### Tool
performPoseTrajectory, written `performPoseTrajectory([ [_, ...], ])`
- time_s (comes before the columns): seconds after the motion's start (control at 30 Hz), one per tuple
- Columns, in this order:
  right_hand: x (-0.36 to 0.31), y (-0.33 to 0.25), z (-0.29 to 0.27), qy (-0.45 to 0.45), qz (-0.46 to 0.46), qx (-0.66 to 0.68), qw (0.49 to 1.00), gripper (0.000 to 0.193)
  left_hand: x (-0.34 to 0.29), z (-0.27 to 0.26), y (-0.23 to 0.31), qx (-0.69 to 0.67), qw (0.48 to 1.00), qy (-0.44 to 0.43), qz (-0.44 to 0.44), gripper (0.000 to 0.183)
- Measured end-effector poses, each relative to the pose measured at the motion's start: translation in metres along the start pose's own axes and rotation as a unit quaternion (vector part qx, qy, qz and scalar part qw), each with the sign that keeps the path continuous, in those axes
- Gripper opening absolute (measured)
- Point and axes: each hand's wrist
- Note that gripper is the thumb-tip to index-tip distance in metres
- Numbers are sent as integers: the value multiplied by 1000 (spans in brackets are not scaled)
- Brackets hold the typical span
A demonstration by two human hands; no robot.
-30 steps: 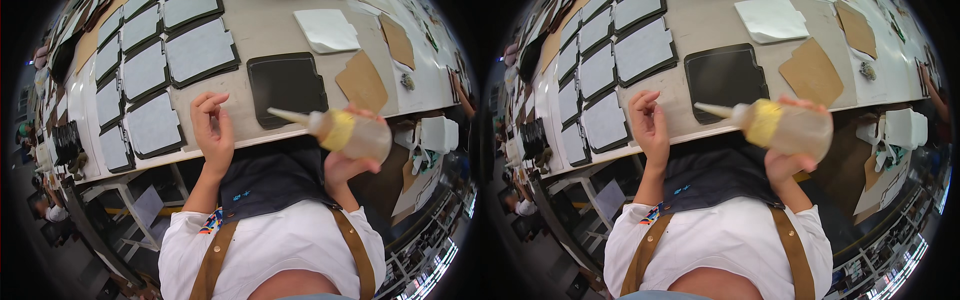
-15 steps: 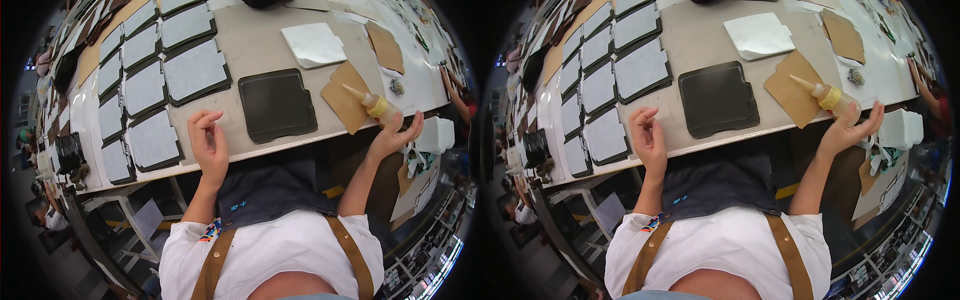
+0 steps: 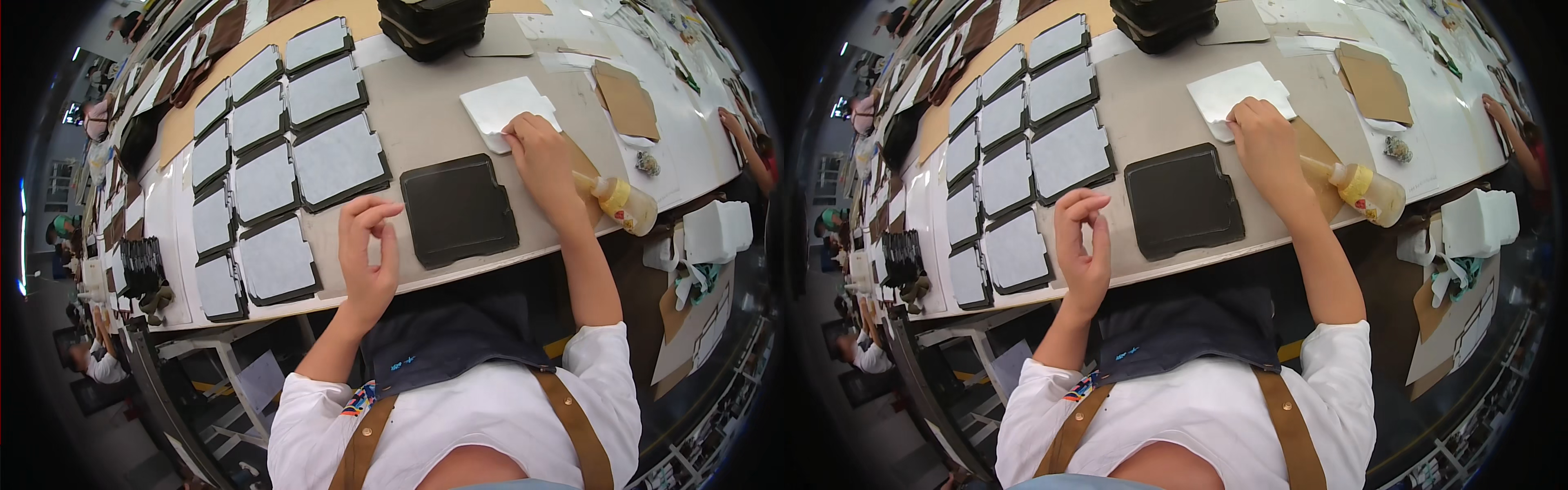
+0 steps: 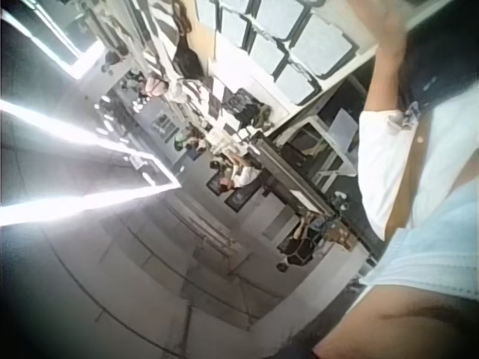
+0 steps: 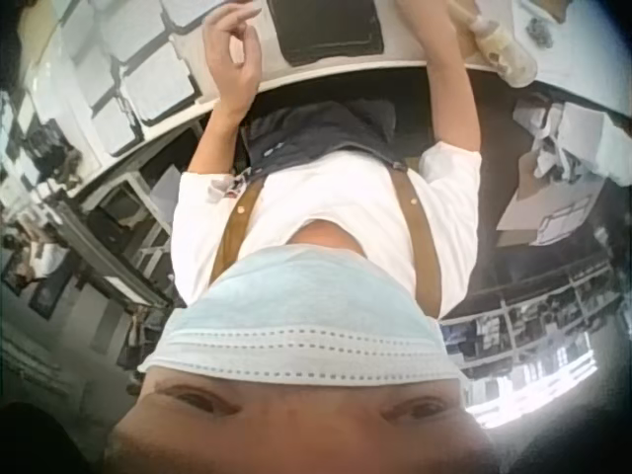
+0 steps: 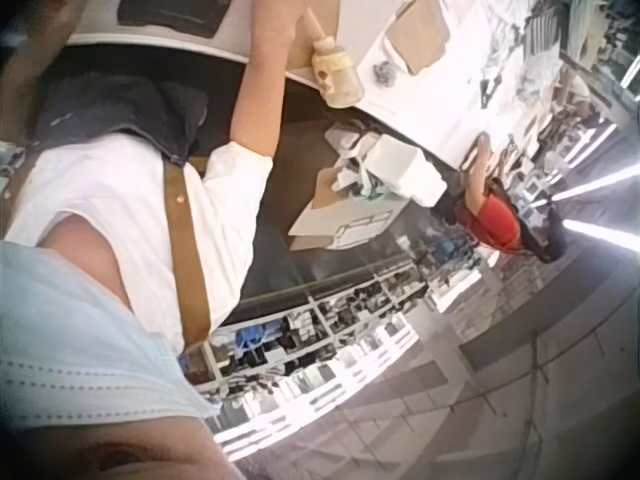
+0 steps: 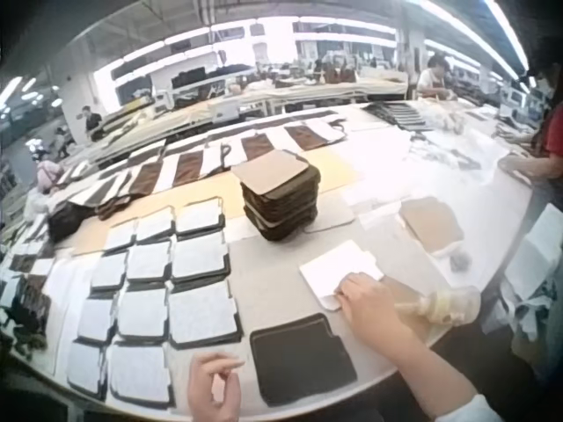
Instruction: The person applies glue from a squeeze bottle onto a dark rectangular base and then places a white square sheet on top. They press the sheet down to secure it and move the finished unit to a stack on the left. This process is repeated for multiple units throughout the clip.
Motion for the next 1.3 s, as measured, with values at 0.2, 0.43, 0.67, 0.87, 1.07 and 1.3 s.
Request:
performPoseTrajectory([
  [0.2, 7, 1, -2, -6, 80, 86, 993, 14, 80, 40, 16, 97, 967, -201, 126, 37],
  [0.43, 13, 36, -7, 78, 238, 329, 911, 19, 107, 92, -20, 224, 925, -248, 181, 34],
  [0.67, 16, 74, -88, 517, 196, 485, 677, 19, 111, 98, -27, 302, 900, -238, 204, 26],
  [0.87, -4, -21, -89, 328, -13, 183, 927, 7, 106, 79, 29, -120, 948, -296, 9, 40],
  [1.07, -31, -91, -45, 122, -187, 124, 967, 22, 67, 42, 52, -371, 852, -212, -301, 47],
  [1.3, -44, -91, -35, 187, 62, 374, 906, 49, 39, 3, 46, -426, 830, -102, -345, 47],
])
Point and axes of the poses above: each hand's wrist, its own x-axis towards the middle knuckle, its own z-axis out of the palm, y = z × x, and after that the axes turned 5 degrees about -z, right-handed
